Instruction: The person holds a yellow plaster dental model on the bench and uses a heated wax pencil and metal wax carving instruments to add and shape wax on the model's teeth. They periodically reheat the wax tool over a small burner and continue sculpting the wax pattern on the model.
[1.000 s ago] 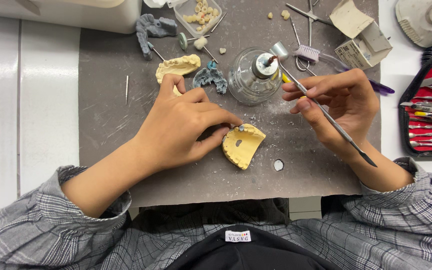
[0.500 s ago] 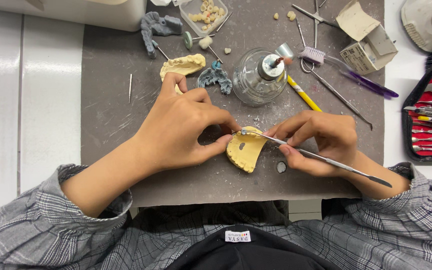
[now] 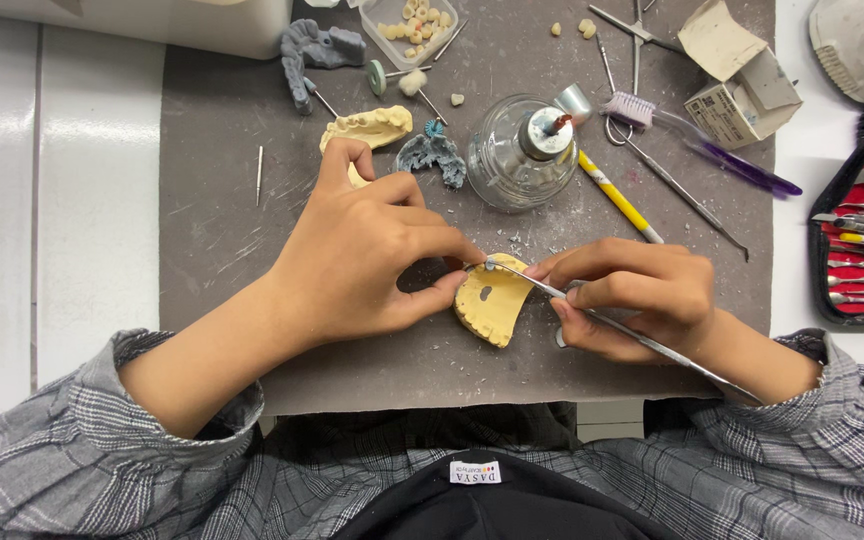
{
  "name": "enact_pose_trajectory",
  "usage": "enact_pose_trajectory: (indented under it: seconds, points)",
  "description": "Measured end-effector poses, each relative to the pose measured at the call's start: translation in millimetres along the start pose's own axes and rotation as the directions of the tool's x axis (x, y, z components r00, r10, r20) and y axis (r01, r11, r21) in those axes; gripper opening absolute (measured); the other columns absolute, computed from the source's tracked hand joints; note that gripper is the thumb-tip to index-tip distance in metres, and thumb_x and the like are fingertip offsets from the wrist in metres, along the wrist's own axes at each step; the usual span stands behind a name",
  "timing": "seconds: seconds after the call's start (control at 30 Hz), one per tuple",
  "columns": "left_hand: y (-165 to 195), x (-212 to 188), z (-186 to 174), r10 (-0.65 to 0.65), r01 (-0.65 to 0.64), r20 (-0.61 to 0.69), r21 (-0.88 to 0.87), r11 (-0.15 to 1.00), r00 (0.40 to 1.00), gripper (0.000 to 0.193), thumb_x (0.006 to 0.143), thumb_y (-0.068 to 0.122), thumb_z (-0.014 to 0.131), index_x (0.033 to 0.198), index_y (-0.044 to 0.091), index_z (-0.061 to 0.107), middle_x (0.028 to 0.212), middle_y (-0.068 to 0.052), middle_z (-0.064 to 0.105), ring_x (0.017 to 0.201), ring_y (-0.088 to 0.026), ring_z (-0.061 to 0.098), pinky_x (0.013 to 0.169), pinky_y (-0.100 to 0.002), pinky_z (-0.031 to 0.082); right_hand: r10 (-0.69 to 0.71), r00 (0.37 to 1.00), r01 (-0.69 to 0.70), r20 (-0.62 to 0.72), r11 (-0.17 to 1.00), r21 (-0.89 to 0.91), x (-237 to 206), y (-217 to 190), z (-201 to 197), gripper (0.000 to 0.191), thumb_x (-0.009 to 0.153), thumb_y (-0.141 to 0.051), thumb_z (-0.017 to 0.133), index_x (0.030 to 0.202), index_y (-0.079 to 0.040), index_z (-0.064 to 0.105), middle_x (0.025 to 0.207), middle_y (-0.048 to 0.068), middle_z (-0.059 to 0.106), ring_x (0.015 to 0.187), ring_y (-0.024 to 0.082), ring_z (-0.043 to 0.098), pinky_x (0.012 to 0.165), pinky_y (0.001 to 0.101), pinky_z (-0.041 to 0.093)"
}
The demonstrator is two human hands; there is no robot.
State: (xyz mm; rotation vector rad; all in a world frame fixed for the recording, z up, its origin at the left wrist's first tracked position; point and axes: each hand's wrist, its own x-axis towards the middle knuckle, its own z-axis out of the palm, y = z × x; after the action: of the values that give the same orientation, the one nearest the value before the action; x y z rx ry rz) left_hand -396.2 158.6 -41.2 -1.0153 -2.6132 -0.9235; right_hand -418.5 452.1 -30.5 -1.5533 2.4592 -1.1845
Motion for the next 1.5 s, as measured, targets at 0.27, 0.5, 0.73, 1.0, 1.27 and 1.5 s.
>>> enact_pose_trajectory:
  seconds: [0.27,0.5,0.73,1.0,1.27,1.5]
  points:
    - [0.4,0.1,0.6,0.002,-0.002,-0.008,-0.005,1.0,1.0,0.011,0.083,0.032,0.081,0.092,0.025,0.081,0.076,0.011,0.072,0.077,-0.012,0.058,0.094,-0.046,0.031,-0.022,1.0,0.022,-0.012,1.0,-0.012,0.9,-1.9,1.6,0.018,0.081,0.002,0.08,0.081,-0.004,0.064,0.094,0.012,0.074,0.093,0.027,0.08,0.069,0.0308,0.065]
    - [0.1,-0.3,1.2,0.007,-0.007,-0.013,-0.003,1.0,1.0,0.01,0.084,0.032,0.081,0.091,0.025,0.08,0.076,0.011,0.072,0.077,-0.012,0.058,0.094,-0.046,0.031,-0.018,1.0,0.018,-0.005,1.0,0.007,2.0,-2.8,1.1,0.017,0.08,0.002,0.08,0.081,-0.004,0.064,0.096,0.013,0.075,0.093,0.026,0.08,0.07,0.0307,0.065]
    - [-0.7,-0.4,1.6,0.01,-0.01,-0.012,-0.003,1.0,1.0,0.01,0.084,0.033,0.08,0.091,0.025,0.08,0.078,0.011,0.072,0.077,-0.012,0.057,0.094,-0.045,0.031,-0.016,1.0,0.016,0.008,1.0,0.021,2.5,-1.8,0.3,0.017,0.079,0.002,0.08,0.08,-0.004,0.064,0.097,0.013,0.075,0.092,0.026,0.08,0.07,0.0302,0.065]
    - [-1.1,-0.4,1.7,0.012,-0.012,-0.014,-0.002,1.0,1.0,0.011,0.084,0.033,0.081,0.091,0.024,0.08,0.078,0.011,0.072,0.076,-0.012,0.057,0.093,-0.045,0.031,-0.005,1.0,0.005,-0.005,1.0,-0.017,1.3,-1.6,1.1,0.017,0.079,0.002,0.08,0.08,-0.004,0.064,0.096,0.012,0.075,0.089,0.025,0.08,0.068,0.0301,0.064]
    - [-0.9,-0.4,1.8,0.011,-0.011,-0.01,-0.007,1.0,1.0,0.011,0.084,0.033,0.08,0.091,0.024,0.08,0.077,0.011,0.072,0.076,-0.013,0.057,0.093,-0.045,0.031,-0.004,1.0,0.004,-0.002,1.0,-0.011,1.0,-2.5,0.9,0.017,0.08,0.002,0.08,0.081,-0.004,0.064,0.093,0.012,0.074,0.094,0.027,0.08,0.068,0.0308,0.065]
    - [-0.4,-0.8,2.1,0.01,-0.01,-0.01,-0.009,1.0,1.0,0.01,0.084,0.033,0.08,0.09,0.024,0.08,0.077,0.011,0.071,0.075,-0.012,0.056,0.093,-0.044,0.031,-0.002,1.0,0.002,0.003,1.0,0.011,0.2,-2.4,1.2,0.016,0.081,0.003,0.078,0.08,-0.003,0.063,0.091,0.013,0.073,0.096,0.03,0.079,0.069,0.0314,0.065]
